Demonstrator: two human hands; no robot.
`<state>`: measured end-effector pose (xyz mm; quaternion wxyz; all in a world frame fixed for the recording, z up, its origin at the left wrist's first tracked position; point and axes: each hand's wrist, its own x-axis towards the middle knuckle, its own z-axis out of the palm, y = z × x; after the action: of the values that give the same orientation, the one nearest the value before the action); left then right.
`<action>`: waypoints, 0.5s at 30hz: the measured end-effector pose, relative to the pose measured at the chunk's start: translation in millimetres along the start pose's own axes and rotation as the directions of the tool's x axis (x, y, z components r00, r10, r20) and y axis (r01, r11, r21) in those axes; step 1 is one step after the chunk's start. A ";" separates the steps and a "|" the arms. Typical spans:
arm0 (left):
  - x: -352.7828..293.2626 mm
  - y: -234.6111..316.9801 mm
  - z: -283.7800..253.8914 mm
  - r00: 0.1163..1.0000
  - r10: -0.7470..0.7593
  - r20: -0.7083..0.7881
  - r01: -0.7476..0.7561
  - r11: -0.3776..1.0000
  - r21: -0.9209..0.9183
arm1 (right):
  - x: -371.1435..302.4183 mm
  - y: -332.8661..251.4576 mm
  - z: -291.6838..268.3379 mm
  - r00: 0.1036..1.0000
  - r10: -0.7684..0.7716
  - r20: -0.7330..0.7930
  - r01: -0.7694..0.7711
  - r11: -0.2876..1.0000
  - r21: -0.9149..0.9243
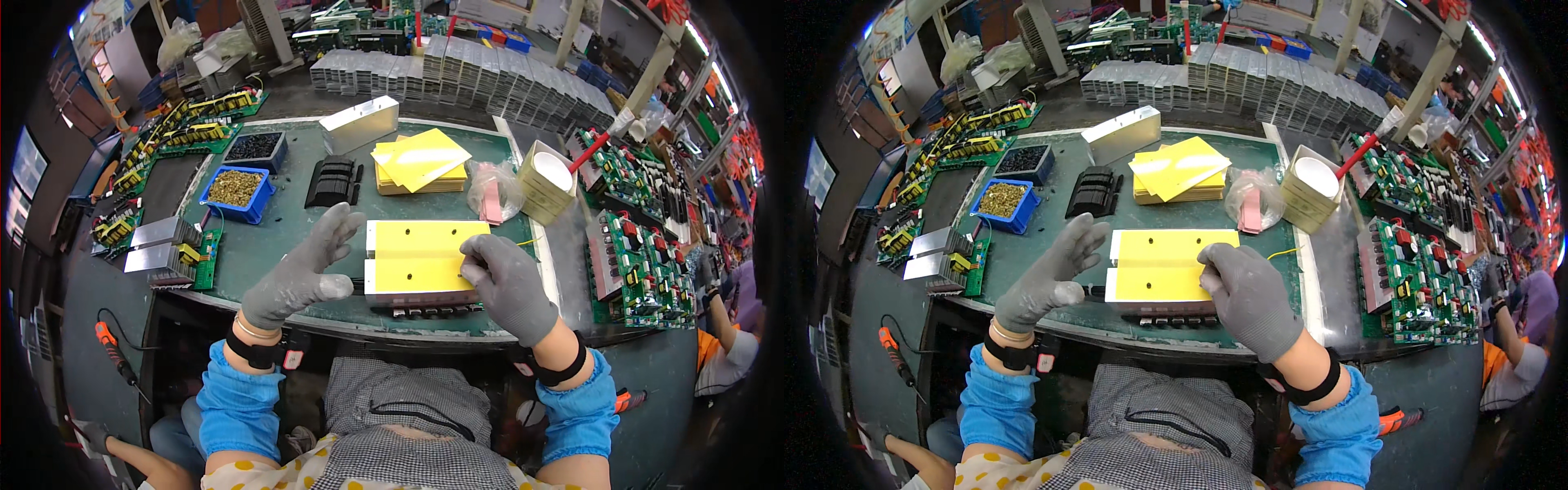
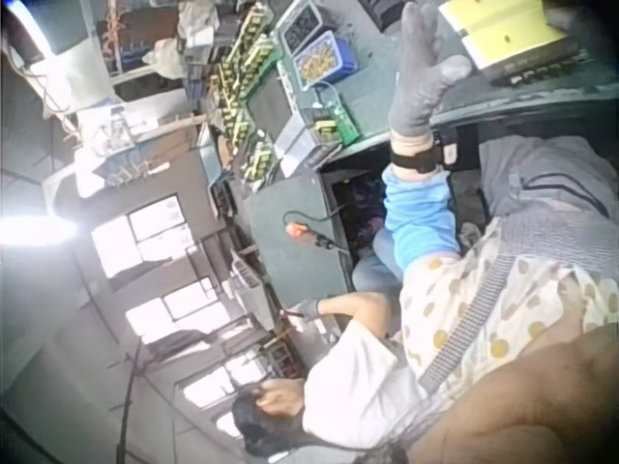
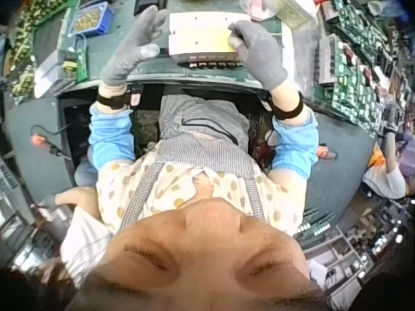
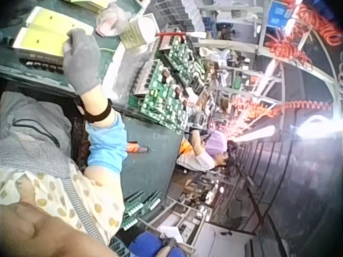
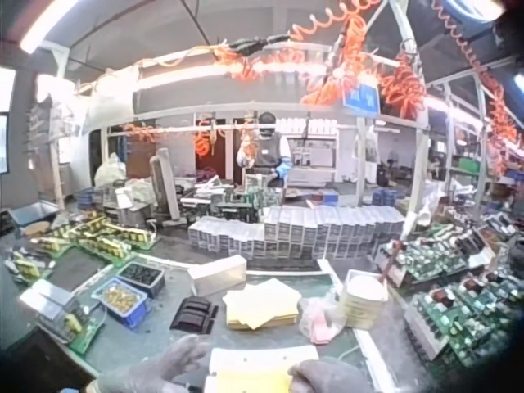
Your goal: Assembling circuit boards and metal housings using thermal paste and a power screwdriver.
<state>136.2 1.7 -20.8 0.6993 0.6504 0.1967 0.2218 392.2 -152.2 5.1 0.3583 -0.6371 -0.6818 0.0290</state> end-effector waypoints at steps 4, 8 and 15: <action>-11.0 2.7 4.8 0.992 0.059 -0.113 -0.066 0.997 -0.052 | -0.2 -1.0 1.0 0.999 0.036 -0.001 -0.036 0.999 -0.003; -25.3 -18.3 -6.0 0.959 0.145 -0.242 -0.168 0.983 -0.078 | 0.7 -1.6 2.6 1.000 -0.008 0.005 0.008 0.999 -0.045; -43.7 -44.1 -13.6 0.692 0.371 -0.619 -0.362 0.921 0.147 | -3.3 -10.1 1.5 0.988 -0.141 0.060 0.151 0.959 -0.240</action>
<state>94.9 -14.4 -66.4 0.5283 0.5672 0.2891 0.5618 382.6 -156.4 7.5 0.2638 -0.6235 -0.7328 -0.0681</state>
